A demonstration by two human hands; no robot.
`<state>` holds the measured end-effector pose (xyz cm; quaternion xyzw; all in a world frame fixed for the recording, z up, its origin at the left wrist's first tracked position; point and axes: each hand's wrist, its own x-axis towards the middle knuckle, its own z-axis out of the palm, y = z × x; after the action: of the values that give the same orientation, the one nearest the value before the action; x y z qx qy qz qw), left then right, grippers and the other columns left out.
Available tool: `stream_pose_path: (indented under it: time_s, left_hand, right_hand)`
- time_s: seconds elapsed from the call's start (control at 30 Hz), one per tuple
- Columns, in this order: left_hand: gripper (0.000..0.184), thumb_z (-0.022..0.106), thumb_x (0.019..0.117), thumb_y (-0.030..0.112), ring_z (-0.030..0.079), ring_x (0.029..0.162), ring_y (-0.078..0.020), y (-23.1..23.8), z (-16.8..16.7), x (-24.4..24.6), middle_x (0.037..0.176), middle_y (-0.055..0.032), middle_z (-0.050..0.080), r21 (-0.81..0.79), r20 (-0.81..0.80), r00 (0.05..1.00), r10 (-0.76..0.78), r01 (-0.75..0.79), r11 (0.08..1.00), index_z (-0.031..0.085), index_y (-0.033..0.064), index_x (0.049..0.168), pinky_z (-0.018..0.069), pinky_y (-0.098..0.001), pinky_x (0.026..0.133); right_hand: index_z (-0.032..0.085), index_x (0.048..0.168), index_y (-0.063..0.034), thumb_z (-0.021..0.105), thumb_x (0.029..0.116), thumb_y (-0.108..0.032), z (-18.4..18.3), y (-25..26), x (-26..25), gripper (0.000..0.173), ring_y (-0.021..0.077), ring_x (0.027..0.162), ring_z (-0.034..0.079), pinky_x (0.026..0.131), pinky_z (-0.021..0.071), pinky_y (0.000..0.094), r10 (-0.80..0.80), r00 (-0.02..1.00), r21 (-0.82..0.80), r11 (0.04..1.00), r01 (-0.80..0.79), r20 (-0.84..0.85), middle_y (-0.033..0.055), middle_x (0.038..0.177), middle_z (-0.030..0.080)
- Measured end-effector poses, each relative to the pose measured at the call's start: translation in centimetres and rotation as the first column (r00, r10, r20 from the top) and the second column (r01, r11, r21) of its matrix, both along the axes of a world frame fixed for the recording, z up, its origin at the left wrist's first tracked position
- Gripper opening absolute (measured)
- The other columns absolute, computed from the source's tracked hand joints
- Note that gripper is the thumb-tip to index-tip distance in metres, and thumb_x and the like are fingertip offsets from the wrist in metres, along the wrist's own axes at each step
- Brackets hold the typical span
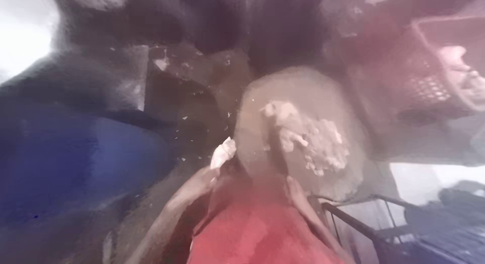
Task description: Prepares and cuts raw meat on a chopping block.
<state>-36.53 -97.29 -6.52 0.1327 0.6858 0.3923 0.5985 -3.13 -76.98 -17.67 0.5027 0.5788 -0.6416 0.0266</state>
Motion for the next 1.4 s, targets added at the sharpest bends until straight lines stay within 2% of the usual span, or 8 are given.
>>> stream_pose_path:
  time_s: [0.13, 0.23, 0.43, 0.57, 0.67, 0.9, 1.13, 1.4]
  left_hand:
    - [0.029, 0.036, 0.1118, 0.031, 0.045, 0.051, -0.0052, 5.4, -1.2, 3.6, 0.065, 0.0057, 0.050, 0.183, 0.100, 0.978, 0.181, -0.197, 0.963, 0.057, 0.0101, 0.110, 0.0398, -0.0205, 0.048]
    - [0.036, 0.035, 0.1128, 0.033, 0.052, 0.057, -0.0096, 10.5, -7.1, 5.3, 0.075, 0.0000, 0.056, 0.157, 0.056, 0.976, 0.209, -0.216, 0.964, 0.057, 0.0062, 0.124, 0.0472, -0.0251, 0.053]
    - [0.042, 0.036, 0.1124, 0.038, 0.053, 0.060, -0.0121, 12.9, -12.7, 5.9, 0.082, -0.0036, 0.058, -0.066, 0.009, 1.000, 0.024, -0.024, 0.998, 0.055, 0.0070, 0.132, 0.0496, -0.0293, 0.057]
    - [0.040, 0.036, 0.1121, 0.037, 0.054, 0.063, -0.0128, 12.1, -12.5, 4.9, 0.083, -0.0040, 0.059, -0.042, 0.054, 0.999, -0.008, 0.010, 0.999, 0.057, 0.0071, 0.129, 0.0493, -0.0308, 0.059]
    - [0.039, 0.034, 0.1127, 0.036, 0.051, 0.057, -0.0111, 11.1, -11.7, 3.3, 0.076, -0.0017, 0.055, -0.052, 0.035, 0.996, -0.081, 0.083, 0.995, 0.056, 0.0050, 0.123, 0.0471, -0.0278, 0.054]
    - [0.050, 0.035, 0.1108, 0.045, 0.067, 0.089, -0.0287, 5.0, -9.7, -0.5, 0.099, -0.0146, 0.069, -0.260, -0.231, 0.740, -0.632, 0.579, 0.773, 0.065, 0.0067, 0.123, 0.0540, -0.0536, 0.085]
    - [0.048, 0.041, 0.1097, 0.042, 0.066, 0.113, -0.0394, 3.9, -10.8, 1.5, 0.120, -0.0220, 0.068, -0.191, -0.282, 0.648, -0.708, 0.685, 0.703, 0.066, 0.0048, 0.126, 0.0483, -0.0645, 0.098]
    - [0.051, 0.036, 0.1104, 0.044, 0.067, 0.104, -0.0348, 3.8, -10.9, 1.6, 0.110, -0.0187, 0.069, -0.255, -0.226, 0.713, -0.664, 0.614, 0.747, 0.066, 0.0049, 0.121, 0.0508, -0.0602, 0.094]
  right_hand:
    - [0.061, 0.121, -0.0076, 0.025, 0.1111, -0.047, 0.8, 1.7, -1.3, 0.054, 0.0129, 0.054, 0.050, 0.050, 0.0477, 0.0324, 0.030, 0.999, -0.014, 0.999, -0.031, -0.018, 0.0017, 0.072, 0.054]
    - [0.062, 0.123, -0.0060, 0.026, 0.1113, -0.045, 5.9, 3.5, -5.2, 0.055, 0.0170, 0.071, 0.059, 0.069, 0.0538, 0.0396, 0.105, 0.994, 0.238, 0.966, -0.099, -0.013, 0.0063, 0.084, 0.061]
    - [0.054, 0.122, -0.0014, 0.040, 0.0861, -0.085, 16.1, 2.0, -10.0, 0.092, 0.0022, 0.079, 0.062, 0.073, 0.0560, 0.0256, -0.040, 0.740, 0.281, 0.910, 0.305, -0.672, -0.0041, 0.089, 0.064]
    - [0.048, 0.144, 0.0055, 0.044, 0.1062, -0.046, 6.6, -0.9, -8.7, 0.064, 0.0175, 0.117, 0.063, 0.104, 0.0519, 0.0350, 0.066, 0.983, 0.315, 0.949, -0.009, -0.170, 0.0172, 0.128, 0.064]
    - [0.054, 0.142, -0.0054, 0.034, 0.1107, -0.045, 3.1, -0.4, -9.1, 0.054, 0.0275, 0.109, 0.067, 0.097, 0.0536, 0.0487, 0.243, 0.954, 0.222, 0.934, -0.279, 0.173, 0.0182, 0.121, 0.067]
    - [0.052, 0.141, -0.0005, 0.033, 0.1111, -0.038, 6.1, -0.8, -10.3, 0.052, 0.0238, 0.099, 0.066, 0.093, 0.0550, 0.0433, 0.080, 0.979, 0.240, 0.963, -0.124, 0.185, 0.0176, 0.113, 0.067]
    - [0.059, 0.113, 0.0000, 0.032, 0.0999, -0.069, 8.5, -1.4, -11.0, 0.075, 0.0040, 0.057, 0.047, 0.055, 0.0466, 0.0251, 0.031, 0.978, 0.187, 0.982, 0.008, -0.207, -0.0056, 0.070, 0.052]
    - [0.056, 0.139, -0.0053, 0.034, 0.1112, -0.041, 5.8, -0.3, -11.1, 0.050, 0.0257, 0.108, 0.068, 0.098, 0.0539, 0.0466, 0.359, 0.900, 0.230, 0.881, -0.414, 0.246, 0.0165, 0.119, 0.068]
